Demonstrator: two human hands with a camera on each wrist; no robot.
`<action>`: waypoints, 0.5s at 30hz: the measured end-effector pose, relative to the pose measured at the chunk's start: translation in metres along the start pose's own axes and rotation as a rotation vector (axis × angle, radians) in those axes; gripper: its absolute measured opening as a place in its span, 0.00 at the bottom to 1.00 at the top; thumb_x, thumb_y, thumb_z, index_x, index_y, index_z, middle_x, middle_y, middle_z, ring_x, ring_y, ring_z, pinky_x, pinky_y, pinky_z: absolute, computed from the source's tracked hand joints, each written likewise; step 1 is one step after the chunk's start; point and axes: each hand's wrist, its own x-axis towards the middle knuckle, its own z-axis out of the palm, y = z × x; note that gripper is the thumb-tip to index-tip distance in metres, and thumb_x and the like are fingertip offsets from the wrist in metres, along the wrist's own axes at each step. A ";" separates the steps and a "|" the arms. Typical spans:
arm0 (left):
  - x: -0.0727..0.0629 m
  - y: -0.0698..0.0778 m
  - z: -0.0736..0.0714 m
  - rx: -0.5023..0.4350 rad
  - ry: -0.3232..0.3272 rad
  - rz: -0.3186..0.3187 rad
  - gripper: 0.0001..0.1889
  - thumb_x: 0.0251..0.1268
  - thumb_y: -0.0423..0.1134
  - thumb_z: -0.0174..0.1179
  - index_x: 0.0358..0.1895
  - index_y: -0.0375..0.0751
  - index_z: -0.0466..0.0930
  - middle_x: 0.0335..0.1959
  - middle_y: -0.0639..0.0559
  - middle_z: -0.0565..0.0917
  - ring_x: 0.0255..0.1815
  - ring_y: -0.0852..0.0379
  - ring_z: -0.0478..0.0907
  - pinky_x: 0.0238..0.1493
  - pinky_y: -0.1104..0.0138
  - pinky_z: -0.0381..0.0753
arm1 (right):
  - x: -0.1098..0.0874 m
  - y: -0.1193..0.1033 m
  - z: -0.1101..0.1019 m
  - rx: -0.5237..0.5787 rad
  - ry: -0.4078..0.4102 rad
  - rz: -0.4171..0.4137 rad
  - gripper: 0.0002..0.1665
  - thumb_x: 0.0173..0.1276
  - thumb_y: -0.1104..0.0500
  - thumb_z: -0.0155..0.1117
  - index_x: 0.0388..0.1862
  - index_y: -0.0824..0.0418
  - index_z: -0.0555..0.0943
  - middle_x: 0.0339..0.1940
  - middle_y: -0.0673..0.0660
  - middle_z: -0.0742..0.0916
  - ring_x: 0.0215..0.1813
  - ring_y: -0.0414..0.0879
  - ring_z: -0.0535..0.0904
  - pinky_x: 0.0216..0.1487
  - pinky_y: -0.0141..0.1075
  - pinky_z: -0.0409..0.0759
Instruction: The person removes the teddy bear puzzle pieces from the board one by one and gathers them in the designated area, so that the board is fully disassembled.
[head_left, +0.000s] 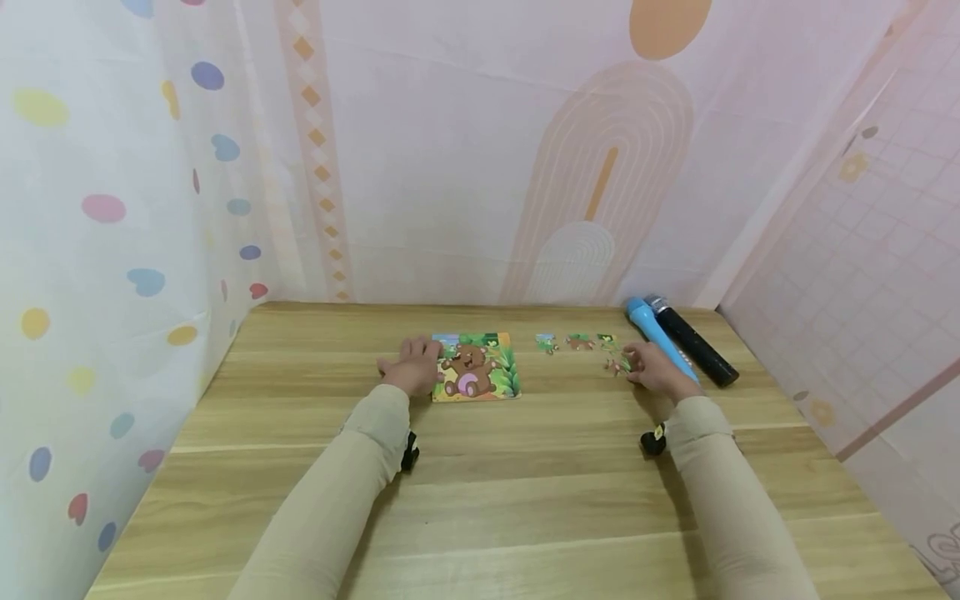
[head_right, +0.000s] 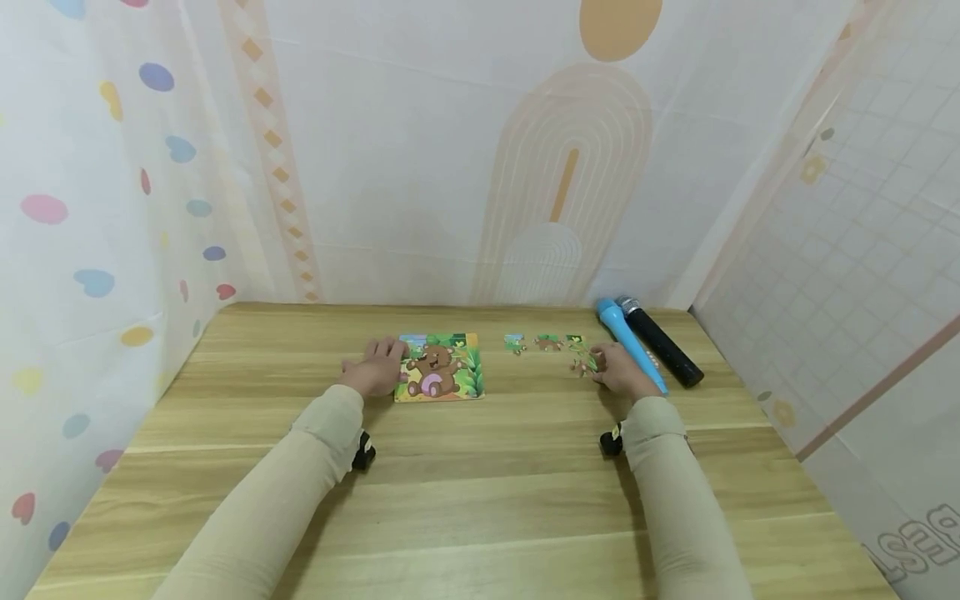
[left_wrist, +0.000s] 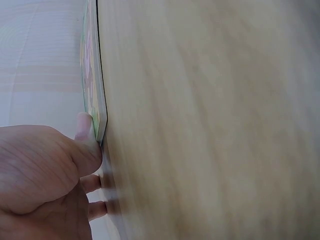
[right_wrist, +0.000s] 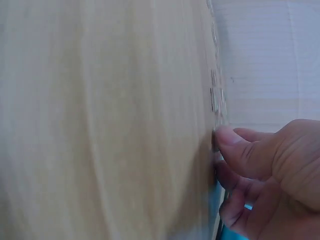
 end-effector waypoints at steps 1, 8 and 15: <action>0.001 0.000 0.001 0.003 -0.005 -0.005 0.24 0.81 0.42 0.49 0.74 0.44 0.59 0.83 0.39 0.40 0.82 0.36 0.28 0.65 0.22 0.32 | 0.000 -0.001 0.001 0.009 0.008 0.005 0.30 0.67 0.75 0.65 0.66 0.82 0.68 0.57 0.82 0.76 0.61 0.75 0.73 0.62 0.61 0.73; -0.002 0.001 0.000 -0.004 0.006 -0.007 0.26 0.82 0.41 0.49 0.76 0.44 0.56 0.83 0.39 0.40 0.82 0.37 0.30 0.67 0.24 0.38 | 0.012 -0.032 0.005 0.082 0.085 -0.032 0.30 0.68 0.74 0.63 0.68 0.76 0.69 0.57 0.77 0.77 0.44 0.61 0.78 0.44 0.50 0.80; -0.006 0.002 -0.003 -0.002 0.011 0.007 0.25 0.82 0.42 0.49 0.75 0.43 0.58 0.83 0.38 0.40 0.82 0.36 0.29 0.66 0.23 0.34 | 0.031 -0.085 0.023 0.117 0.056 -0.228 0.23 0.69 0.74 0.63 0.62 0.80 0.73 0.49 0.75 0.82 0.49 0.67 0.80 0.52 0.54 0.80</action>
